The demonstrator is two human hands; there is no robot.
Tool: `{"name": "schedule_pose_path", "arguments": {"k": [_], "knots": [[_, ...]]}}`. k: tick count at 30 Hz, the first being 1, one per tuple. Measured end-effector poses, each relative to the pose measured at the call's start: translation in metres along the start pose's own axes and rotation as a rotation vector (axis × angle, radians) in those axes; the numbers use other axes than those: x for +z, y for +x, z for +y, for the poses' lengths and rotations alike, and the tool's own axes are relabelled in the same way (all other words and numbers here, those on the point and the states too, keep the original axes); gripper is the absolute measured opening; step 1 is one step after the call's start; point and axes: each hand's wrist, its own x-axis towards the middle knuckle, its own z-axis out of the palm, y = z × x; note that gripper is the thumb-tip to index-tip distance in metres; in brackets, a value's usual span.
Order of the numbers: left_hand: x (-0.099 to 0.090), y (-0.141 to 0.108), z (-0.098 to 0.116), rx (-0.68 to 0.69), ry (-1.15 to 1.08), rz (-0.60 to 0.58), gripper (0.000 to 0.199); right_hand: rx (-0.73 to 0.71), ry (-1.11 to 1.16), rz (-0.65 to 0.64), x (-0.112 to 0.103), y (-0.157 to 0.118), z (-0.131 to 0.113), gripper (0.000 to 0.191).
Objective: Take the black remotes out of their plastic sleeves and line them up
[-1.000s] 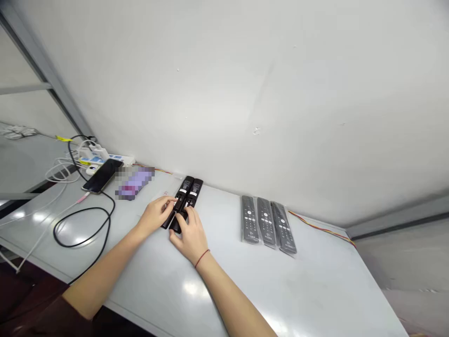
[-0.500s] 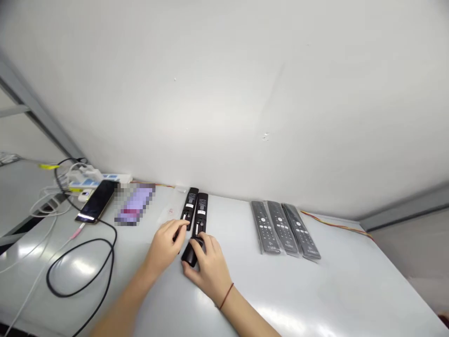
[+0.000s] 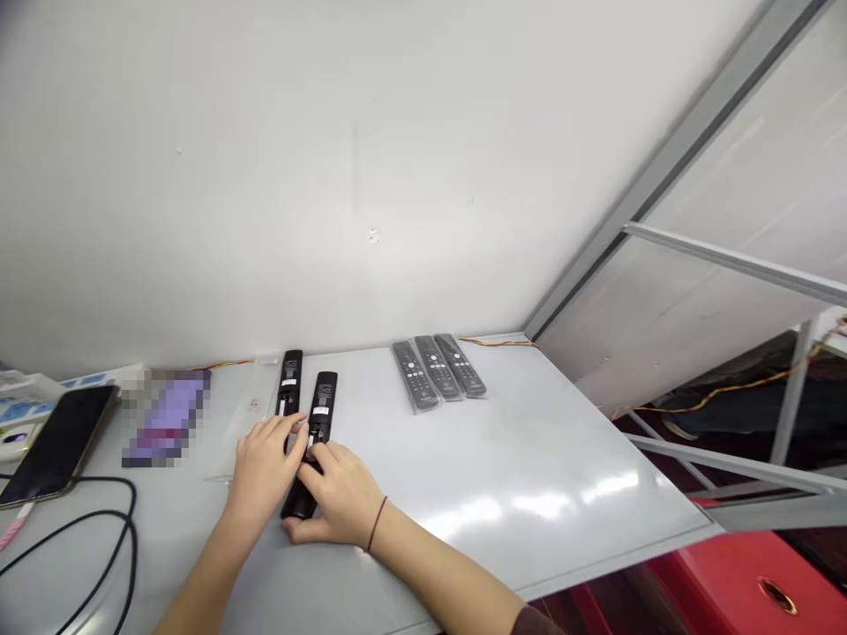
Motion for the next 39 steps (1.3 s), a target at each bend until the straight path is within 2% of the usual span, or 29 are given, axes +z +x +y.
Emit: {"name": "schedule_pose_path", "arguments": {"k": [3, 7, 9, 13, 16, 19, 22, 25, 30, 33, 34, 36, 39], "knots": [[0.002, 0.001, 0.013, 0.0, 0.153, -0.069, 0.034, -0.004, 0.017, -0.116, -0.014, -0.008, 0.001, 0.05], [0.006, 0.004, 0.027, -0.013, 0.298, -0.131, 0.036, 0.03, 0.068, -0.228, -0.032, -0.018, 0.006, 0.036], [0.008, 0.006, 0.032, -0.028, 0.344, -0.15, 0.038, 0.037, 0.098, -0.267, -0.04, -0.021, 0.006, 0.036], [0.01, 0.009, 0.038, -0.026, 0.399, -0.173, 0.037, 0.137, 0.066, -0.294, -0.052, -0.023, 0.005, 0.042], [0.013, 0.014, 0.042, -0.04, 0.389, -0.167, 0.039, 0.264, -0.019, -0.299, -0.058, -0.023, 0.007, 0.038], [0.02, 0.019, 0.047, -0.039, 0.309, -0.181, 0.042, 0.288, -0.063, -0.292, -0.064, -0.023, 0.017, 0.032], [0.026, 0.02, 0.047, 0.001, 0.161, -0.219, 0.029, 0.267, 0.012, -0.228, -0.072, -0.023, 0.028, 0.027], [0.027, 0.019, 0.039, -0.033, -0.074, -0.152, 0.022, 0.243, 0.116, -0.11, -0.08, -0.021, 0.034, 0.025], [0.021, 0.016, 0.019, -0.247, -0.816, -0.074, 0.025, 0.079, 0.141, 0.208, -0.072, -0.012, 0.028, 0.047], [0.022, 0.014, 0.015, -0.383, -1.166, 0.036, 0.038, -0.05, 0.127, 0.296, -0.055, -0.009, 0.021, 0.053], [0.022, 0.012, 0.016, -0.432, -1.269, 0.032, 0.044, -0.082, 0.12, 0.309, -0.049, -0.008, 0.019, 0.053], [0.022, 0.01, 0.019, -0.521, -1.456, -0.048, 0.053, -0.124, 0.101, 0.325, -0.039, -0.007, 0.017, 0.051], [0.019, 0.006, 0.025, -0.564, -1.652, -0.171, 0.055, -0.14, 0.078, 0.32, -0.033, -0.007, 0.018, 0.049]]}}
